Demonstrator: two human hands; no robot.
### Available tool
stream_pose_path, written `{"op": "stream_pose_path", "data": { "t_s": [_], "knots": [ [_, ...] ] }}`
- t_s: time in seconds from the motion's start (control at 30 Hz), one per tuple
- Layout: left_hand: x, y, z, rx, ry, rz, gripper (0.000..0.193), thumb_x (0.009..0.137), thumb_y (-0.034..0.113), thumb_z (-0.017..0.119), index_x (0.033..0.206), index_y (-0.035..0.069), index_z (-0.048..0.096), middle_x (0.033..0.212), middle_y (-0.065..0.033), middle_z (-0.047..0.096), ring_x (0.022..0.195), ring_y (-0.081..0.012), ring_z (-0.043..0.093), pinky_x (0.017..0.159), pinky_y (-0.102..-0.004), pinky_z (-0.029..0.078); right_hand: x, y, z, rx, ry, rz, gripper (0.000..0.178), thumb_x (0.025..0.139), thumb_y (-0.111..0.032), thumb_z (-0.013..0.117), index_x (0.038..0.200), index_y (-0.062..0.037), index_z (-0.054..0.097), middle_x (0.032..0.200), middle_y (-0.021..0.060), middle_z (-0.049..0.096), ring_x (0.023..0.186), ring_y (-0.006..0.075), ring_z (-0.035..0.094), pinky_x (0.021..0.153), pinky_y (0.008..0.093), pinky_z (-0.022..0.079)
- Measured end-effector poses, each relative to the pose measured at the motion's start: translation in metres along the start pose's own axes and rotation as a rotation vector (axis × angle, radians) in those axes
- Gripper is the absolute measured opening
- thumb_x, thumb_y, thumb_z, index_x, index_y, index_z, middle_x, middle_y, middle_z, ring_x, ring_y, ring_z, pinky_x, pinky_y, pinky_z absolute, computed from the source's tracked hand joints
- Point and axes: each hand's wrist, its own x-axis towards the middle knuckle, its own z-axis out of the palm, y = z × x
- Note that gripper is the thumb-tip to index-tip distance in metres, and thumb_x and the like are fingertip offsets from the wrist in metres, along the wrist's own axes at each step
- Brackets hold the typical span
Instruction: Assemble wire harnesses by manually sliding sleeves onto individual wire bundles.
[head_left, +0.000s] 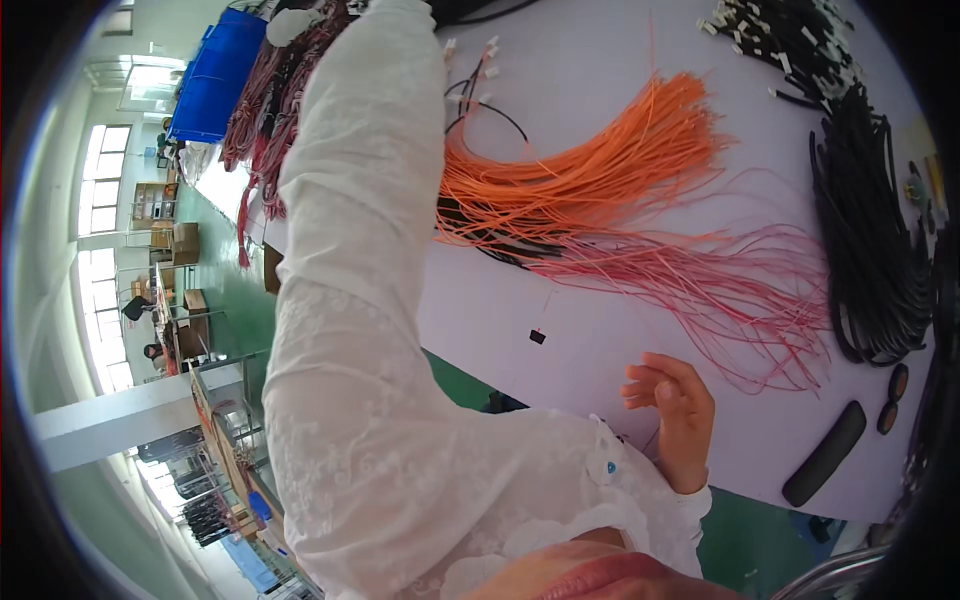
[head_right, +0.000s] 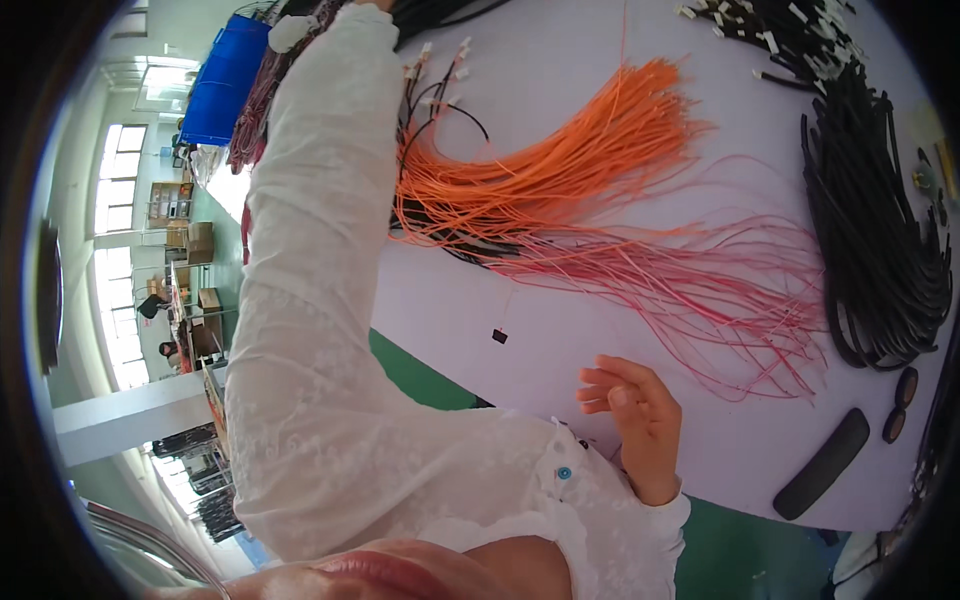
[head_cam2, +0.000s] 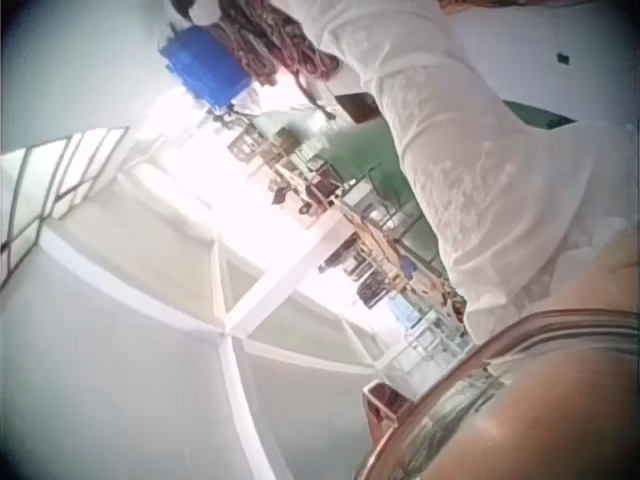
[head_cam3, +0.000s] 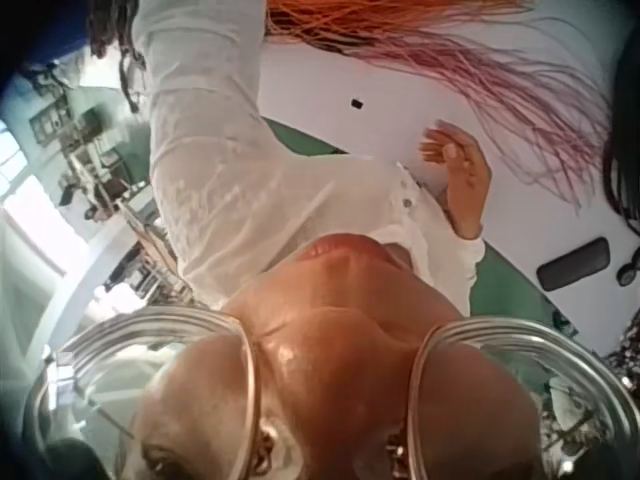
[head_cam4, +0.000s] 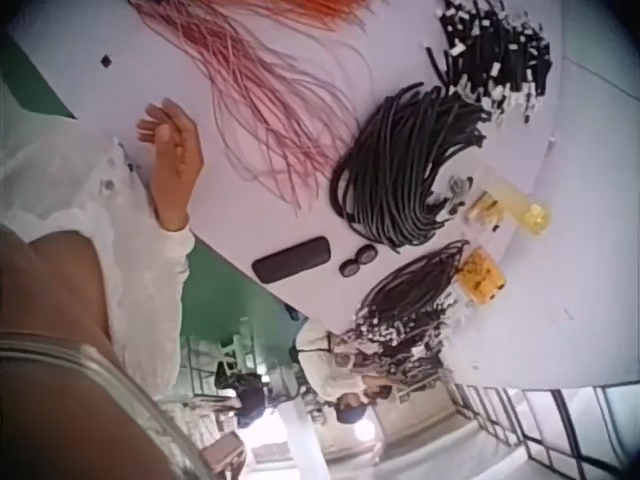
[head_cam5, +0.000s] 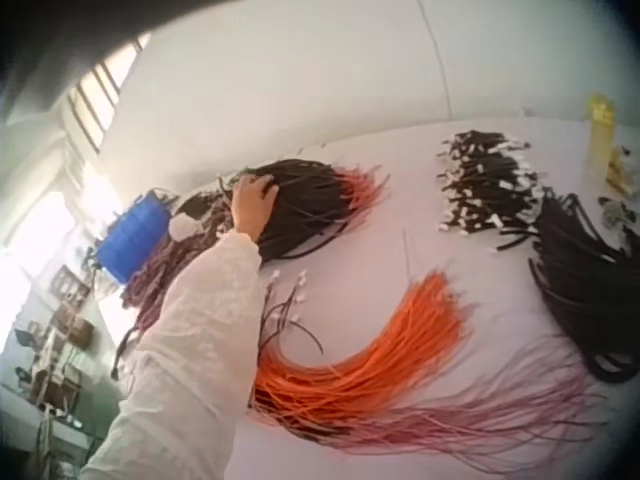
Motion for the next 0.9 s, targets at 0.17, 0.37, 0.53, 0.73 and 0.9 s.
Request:
{"op": "stream_pose_path", "data": {
  "t_s": [0.17, 0.37, 0.53, 0.73, 0.9],
  "knots": [
    [-0.07, -0.005, 0.0, 0.352, 0.074, 0.504, 0.022, 0.092, 0.017, 0.066, 0.112, 0.009, 0.072, 0.114, -0.0146, 0.067, 0.108, -0.0329, 0.063, 0.09, -0.0416, 0.053, 0.001, 0.004, 0.002, -0.022, 0.06, -0.018, 0.037, 0.105, -0.027, 0.054, 0.126, 0.0022, 0.061, 0.107, 0.0138, 0.072, 0.084, 0.0182, 0.069, 0.076, 0.0315, 0.055],
    [-0.223, 0.093, -0.034, 0.161, -0.404, 0.749, 0.028, 0.089, 0.01, 0.064, 0.116, 0.012, 0.068, 0.11, -0.0068, 0.068, 0.097, -0.0284, 0.066, 0.079, -0.0381, 0.054, -0.005, 0.01, 0.017, -0.128, 0.106, -0.139, 0.033, 0.105, -0.025, 0.054, 0.123, 0.0015, 0.063, 0.106, 0.012, 0.072, 0.085, 0.015, 0.067, 0.076, 0.0299, 0.054],
    [-0.254, 0.223, -0.117, 0.457, -0.076, 0.614, 0.029, 0.08, 0.009, 0.065, 0.108, 0.014, 0.07, 0.079, 0.0008, 0.051, 0.071, -0.017, 0.059, 0.059, -0.0323, 0.051, -0.015, 0.024, 0.04, -0.132, -0.175, -0.204, 0.044, 0.109, -0.034, 0.044, 0.127, 0.0026, 0.062, 0.113, 0.0137, 0.071, 0.099, 0.0192, 0.067, 0.091, 0.0326, 0.052],
    [-0.406, 0.294, -0.196, 0.314, -0.28, 0.453, 0.041, 0.078, 0.0, 0.072, 0.117, 0.009, 0.075, 0.071, 0.0006, 0.046, 0.058, -0.0148, 0.051, 0.05, -0.0283, 0.043, 0.005, 0.028, 0.133, 0.743, -0.33, 0.188, 0.048, 0.109, -0.038, 0.042, 0.134, 0.0007, 0.055, 0.121, 0.0125, 0.066, 0.11, 0.0203, 0.063, 0.102, 0.0379, 0.048],
    [-0.512, 0.325, -0.224, -0.213, -0.319, -0.283, 0.016, 0.086, 0.002, 0.077, 0.102, 0.003, 0.078, 0.07, -0.0027, 0.055, 0.06, -0.0109, 0.052, 0.052, -0.0259, 0.038, 0.043, 0.07, 0.127, 0.81, -0.289, 0.156, 0.028, 0.108, -0.026, 0.051, 0.114, -0.0008, 0.062, 0.086, 0.0022, 0.06, 0.078, 0.0122, 0.056, 0.076, 0.0297, 0.05]
  ]
}}
